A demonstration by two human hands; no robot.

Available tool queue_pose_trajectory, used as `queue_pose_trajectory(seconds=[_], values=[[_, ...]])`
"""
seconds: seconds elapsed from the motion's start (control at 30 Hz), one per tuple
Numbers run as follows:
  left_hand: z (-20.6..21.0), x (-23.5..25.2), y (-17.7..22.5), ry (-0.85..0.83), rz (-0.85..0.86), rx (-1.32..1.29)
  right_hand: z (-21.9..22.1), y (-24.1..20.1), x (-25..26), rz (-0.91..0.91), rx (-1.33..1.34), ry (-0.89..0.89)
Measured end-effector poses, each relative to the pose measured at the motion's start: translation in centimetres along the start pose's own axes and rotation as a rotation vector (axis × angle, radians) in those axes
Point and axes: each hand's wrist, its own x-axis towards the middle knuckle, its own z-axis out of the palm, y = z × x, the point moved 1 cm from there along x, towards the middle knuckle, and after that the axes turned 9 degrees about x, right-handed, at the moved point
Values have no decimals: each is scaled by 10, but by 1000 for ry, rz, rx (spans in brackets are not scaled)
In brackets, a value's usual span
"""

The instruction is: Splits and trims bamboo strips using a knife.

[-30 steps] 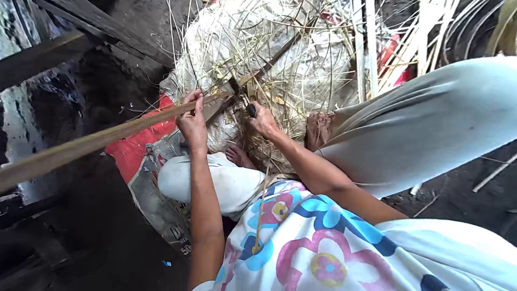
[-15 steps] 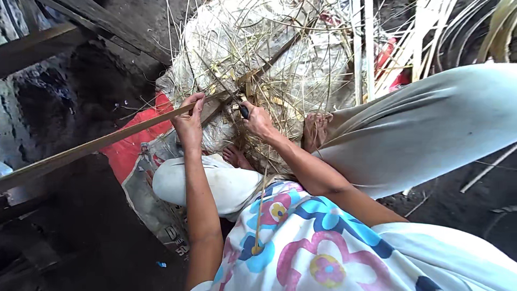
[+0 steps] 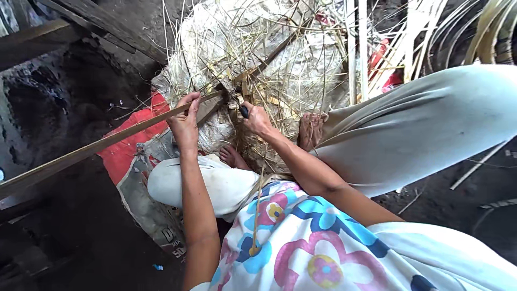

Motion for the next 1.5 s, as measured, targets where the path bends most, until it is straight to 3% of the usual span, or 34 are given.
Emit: queue_pose_trajectory(seconds=[0.23, 0.47, 0.57, 0.7, 0.83, 0.93, 1.07, 1.23, 1.4, 1.5], values=[[1, 0, -2, -5, 12, -12, 0, 11, 7, 17, 25, -19], [23, -3, 0, 165, 20, -23, 6, 12, 1, 24, 200, -41], [30, -5, 6, 176, -81, 69, 11, -4, -13, -61, 119, 14], [43, -1, 7, 377, -102, 161, 17, -20, -24, -254, 33, 45], [50, 2, -7, 493, -108, 113, 14, 4, -5, -54, 32, 21], [50, 3, -8, 499, -151, 81, 10, 6, -3, -11, 22, 31], [51, 4, -5, 472, -119, 86, 6, -15, -15, -116, -26, 25], [50, 7, -7, 474, -82, 78, 3, 11, 3, 15, 18, 23], [53, 7, 0, 465, -99, 137, -2, -9, -12, -68, -1, 19], [51, 7, -2, 479, -118, 119, 2, 7, -2, -22, 30, 8]])
